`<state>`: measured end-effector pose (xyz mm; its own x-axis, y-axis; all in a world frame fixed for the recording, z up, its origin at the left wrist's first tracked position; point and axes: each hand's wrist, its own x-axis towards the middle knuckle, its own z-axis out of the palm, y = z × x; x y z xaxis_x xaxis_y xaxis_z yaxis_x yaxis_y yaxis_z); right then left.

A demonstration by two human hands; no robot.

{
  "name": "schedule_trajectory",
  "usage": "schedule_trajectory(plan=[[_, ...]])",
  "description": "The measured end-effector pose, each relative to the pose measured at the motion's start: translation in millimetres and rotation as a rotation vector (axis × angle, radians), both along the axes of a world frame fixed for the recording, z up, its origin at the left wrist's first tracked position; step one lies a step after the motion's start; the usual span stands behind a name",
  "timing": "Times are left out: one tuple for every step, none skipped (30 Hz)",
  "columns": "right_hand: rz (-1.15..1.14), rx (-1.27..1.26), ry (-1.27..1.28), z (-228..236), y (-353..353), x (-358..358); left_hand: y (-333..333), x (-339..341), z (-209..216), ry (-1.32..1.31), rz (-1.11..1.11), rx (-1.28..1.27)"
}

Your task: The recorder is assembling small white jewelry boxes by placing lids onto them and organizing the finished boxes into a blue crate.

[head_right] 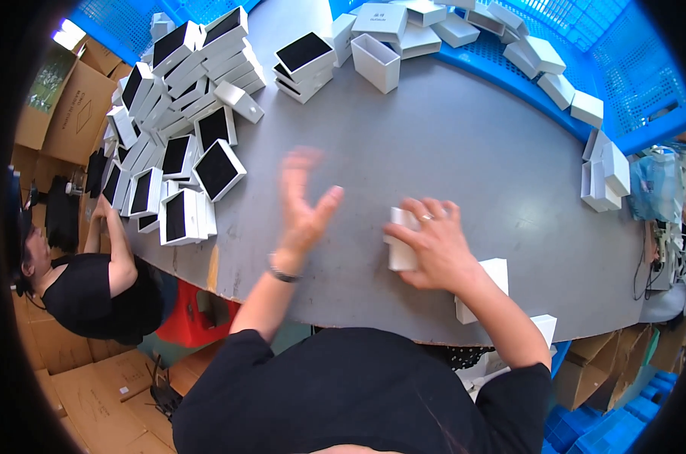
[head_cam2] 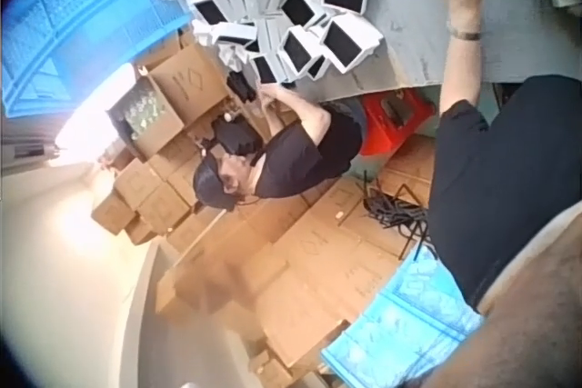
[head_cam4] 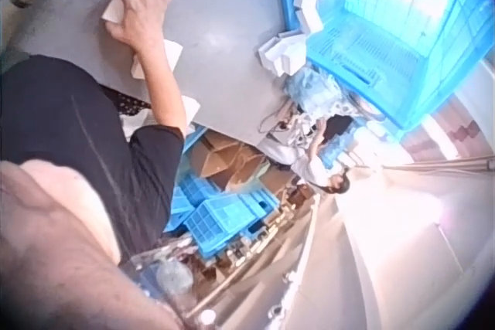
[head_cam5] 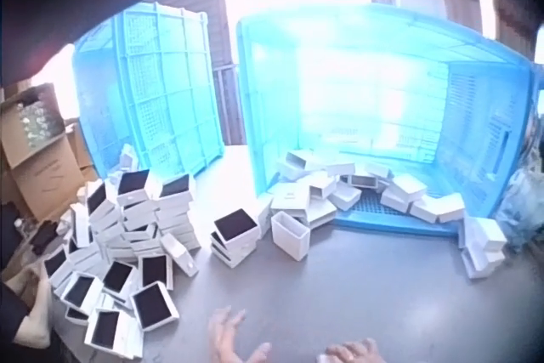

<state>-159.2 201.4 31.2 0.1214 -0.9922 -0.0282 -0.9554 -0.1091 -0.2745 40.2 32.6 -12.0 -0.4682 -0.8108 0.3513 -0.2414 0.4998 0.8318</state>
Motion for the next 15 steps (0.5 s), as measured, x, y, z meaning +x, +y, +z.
schedule_trajectory(plan=[[-0.001,-0.001,0.018,6.9,5.0,-18.5,-22.6,15.8,8.8,-0.255,0.255,-0.380],[-0.066,0.125,0.036,16.2,7.8,-37.4,-47.4,38.0,4.5,-0.461,0.425,-0.536],[-0.138,0.248,0.047,21.4,5.9,-44.9,-67.5,60.6,2.2,-0.607,0.536,-0.493],[-0.185,0.088,0.080,23.0,-12.7,-47.3,-77.1,74.8,-0.1,-0.755,0.644,-0.444],[-0.227,-0.073,0.115,23.5,-45.1,-50.8,-79.2,76.2,-5.7,-0.744,0.650,-0.446],[-0.241,-0.296,0.096,19.6,-85.2,-51.0,-79.8,82.0,-11.4,-0.801,0.601,-0.402],[-0.263,-0.517,0.082,15.6,-125.3,-54.1,-80.9,82.4,-13.1,-0.848,0.539,-0.360],[-0.350,-0.581,0.076,7.8,-163.2,-62.0,-74.7,69.8,-9.9,-0.811,0.503,-0.396],[-0.429,-0.642,0.059,-1.1,-196.5,-70.3,-67.0,59.3,-6.5,-0.769,0.442,-0.428],[-0.418,-0.646,0.054,-9.2,-219.1,-87.4,-57.5,50.7,-4.5,-0.731,0.379,-0.455],[-0.500,-0.450,0.000,-18.7,-236.6,-108.1,-49.2,44.1,-6.6,-0.650,0.286,-0.427],[-0.577,-0.243,-0.053,-27.1,-246.2,-114.6,-41.8,43.1,-11.1,-0.573,0.191,-0.392],[-0.553,-0.228,-0.063,-28.2,-246.9,-102.0,-32.8,49.8,-11.9,-0.511,0.114,-0.370],[-0.452,-0.253,0.111,-20.1,-234.1,-85.1,-20.8,58.5,-11.1,-0.445,0.041,-0.338],[-0.350,-0.284,0.282,-8.9,-213.9,-70.3,-8.1,67.6,-6.5,-0.398,-0.003,-0.297]])
